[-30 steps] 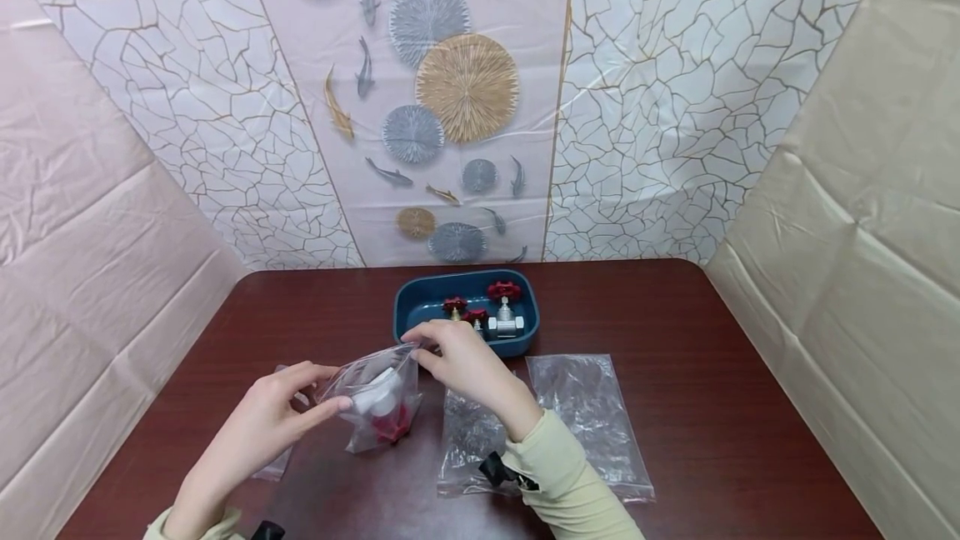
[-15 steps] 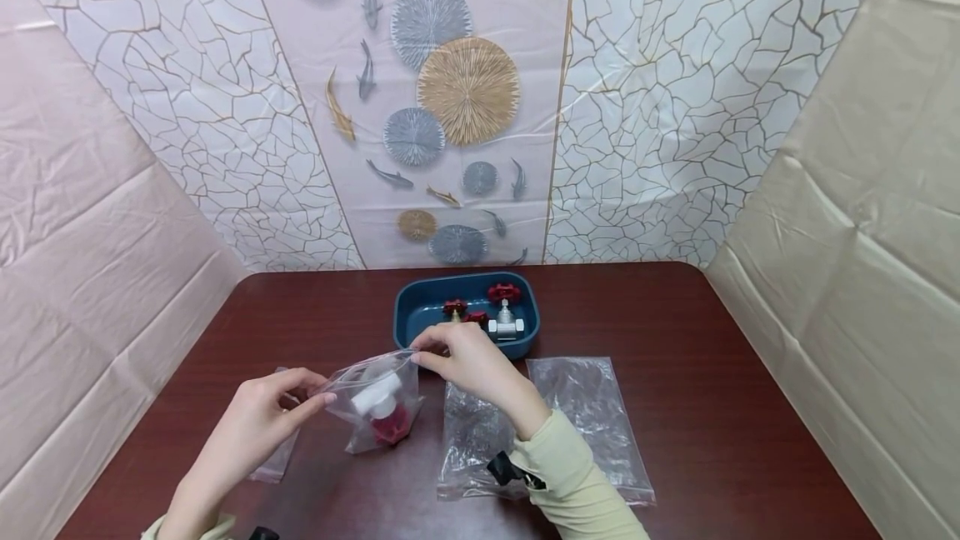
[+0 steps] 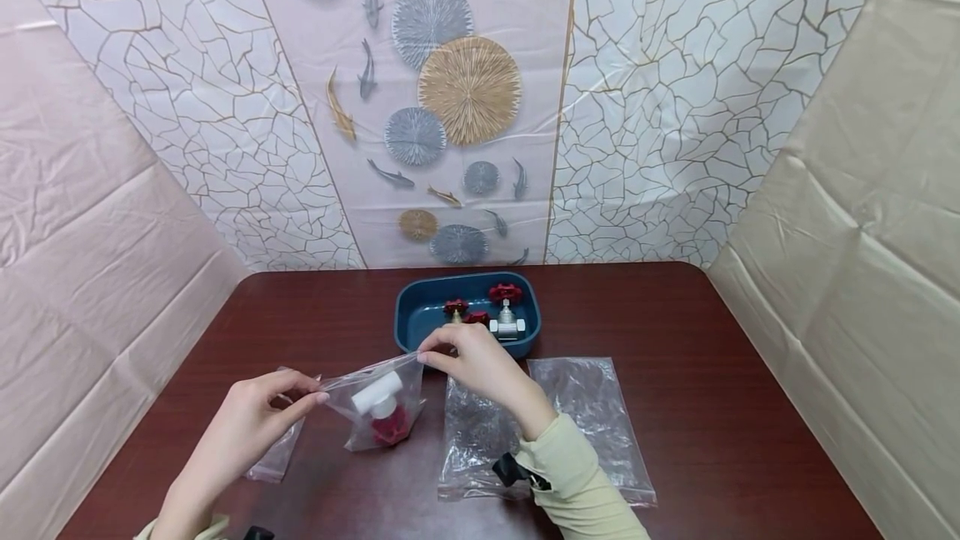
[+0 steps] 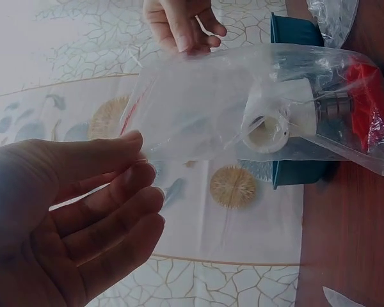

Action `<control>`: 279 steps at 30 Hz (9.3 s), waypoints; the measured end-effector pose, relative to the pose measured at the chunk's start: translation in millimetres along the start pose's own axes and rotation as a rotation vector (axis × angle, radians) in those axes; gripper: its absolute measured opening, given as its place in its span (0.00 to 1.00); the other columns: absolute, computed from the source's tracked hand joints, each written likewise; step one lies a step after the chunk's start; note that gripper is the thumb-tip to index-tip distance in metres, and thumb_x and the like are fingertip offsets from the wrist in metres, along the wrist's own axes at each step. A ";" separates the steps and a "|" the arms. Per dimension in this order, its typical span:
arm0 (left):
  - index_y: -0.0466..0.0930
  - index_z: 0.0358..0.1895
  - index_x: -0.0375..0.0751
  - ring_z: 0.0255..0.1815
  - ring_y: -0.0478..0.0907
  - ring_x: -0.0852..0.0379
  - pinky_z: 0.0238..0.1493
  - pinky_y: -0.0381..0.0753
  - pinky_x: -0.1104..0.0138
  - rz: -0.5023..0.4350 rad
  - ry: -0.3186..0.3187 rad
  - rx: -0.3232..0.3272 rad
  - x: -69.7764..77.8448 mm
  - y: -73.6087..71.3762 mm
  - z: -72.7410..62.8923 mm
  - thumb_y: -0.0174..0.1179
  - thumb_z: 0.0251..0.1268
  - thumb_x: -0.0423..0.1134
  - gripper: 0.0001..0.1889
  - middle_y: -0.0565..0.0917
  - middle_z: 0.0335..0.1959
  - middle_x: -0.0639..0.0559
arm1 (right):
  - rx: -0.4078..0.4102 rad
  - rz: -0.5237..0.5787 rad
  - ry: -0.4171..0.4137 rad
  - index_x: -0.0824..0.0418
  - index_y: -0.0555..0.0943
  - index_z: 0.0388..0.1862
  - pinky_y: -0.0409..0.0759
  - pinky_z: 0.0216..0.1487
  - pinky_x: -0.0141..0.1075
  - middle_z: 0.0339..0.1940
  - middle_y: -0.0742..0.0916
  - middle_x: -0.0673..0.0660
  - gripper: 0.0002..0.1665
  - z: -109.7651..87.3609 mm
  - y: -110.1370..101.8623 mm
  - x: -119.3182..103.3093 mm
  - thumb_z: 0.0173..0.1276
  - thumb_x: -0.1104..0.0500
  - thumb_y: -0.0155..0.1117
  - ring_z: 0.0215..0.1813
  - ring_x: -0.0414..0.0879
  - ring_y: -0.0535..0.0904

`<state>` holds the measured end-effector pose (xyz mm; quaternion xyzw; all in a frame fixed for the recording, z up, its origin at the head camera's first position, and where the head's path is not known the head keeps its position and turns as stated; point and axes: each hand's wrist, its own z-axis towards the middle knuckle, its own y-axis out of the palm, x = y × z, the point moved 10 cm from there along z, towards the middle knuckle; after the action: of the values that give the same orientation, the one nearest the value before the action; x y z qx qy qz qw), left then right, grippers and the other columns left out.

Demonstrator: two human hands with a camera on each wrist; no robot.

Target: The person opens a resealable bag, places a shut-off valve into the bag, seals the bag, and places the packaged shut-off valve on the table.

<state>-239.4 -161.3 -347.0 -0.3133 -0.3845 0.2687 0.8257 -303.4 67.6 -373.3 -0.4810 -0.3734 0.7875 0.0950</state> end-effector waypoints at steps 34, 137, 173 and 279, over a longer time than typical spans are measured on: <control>0.83 0.31 0.57 0.30 0.75 0.71 0.33 0.77 0.68 0.026 0.081 0.009 -1.0 6.3 5.7 0.73 0.57 0.32 0.12 0.80 0.30 0.73 | -0.029 -0.090 -0.148 0.51 0.81 0.42 0.75 0.39 0.36 0.38 0.82 0.44 0.02 -5.2 7.5 -6.1 0.77 0.58 0.61 0.36 0.38 0.74; 0.84 0.36 0.54 0.32 0.79 0.64 0.30 0.81 0.67 -0.297 0.151 -0.187 -12.8 53.6 32.7 0.67 0.67 0.36 0.05 0.82 0.34 0.65 | -0.110 -0.107 -0.218 0.49 0.84 0.42 0.72 0.35 0.27 0.38 0.84 0.40 0.03 33.8 61.7 -46.1 0.74 0.53 0.64 0.32 0.34 0.73; 0.84 0.37 0.49 0.33 0.80 0.64 0.32 0.82 0.67 -0.350 0.241 -0.233 -0.3 59.3 34.9 0.66 0.68 0.34 0.03 0.82 0.33 0.63 | -0.078 -0.120 -0.168 0.47 0.84 0.42 0.73 0.33 0.30 0.37 0.83 0.39 0.05 17.3 49.3 -26.1 0.74 0.49 0.64 0.29 0.34 0.73; 0.85 0.37 0.56 0.34 0.79 0.67 0.33 0.78 0.73 -0.265 0.280 -0.206 6.4 56.5 29.9 0.66 0.68 0.36 0.06 0.82 0.33 0.68 | 0.037 -0.077 -0.042 0.41 0.77 0.30 0.72 0.31 0.32 0.26 0.79 0.37 0.12 -50.6 -2.2 38.9 0.71 0.41 0.65 0.27 0.34 0.70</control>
<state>-271.3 -110.3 -369.7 -0.3771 -0.3294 0.0707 0.8627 -282.1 114.1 -411.6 -0.4478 -0.3789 0.8000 0.1262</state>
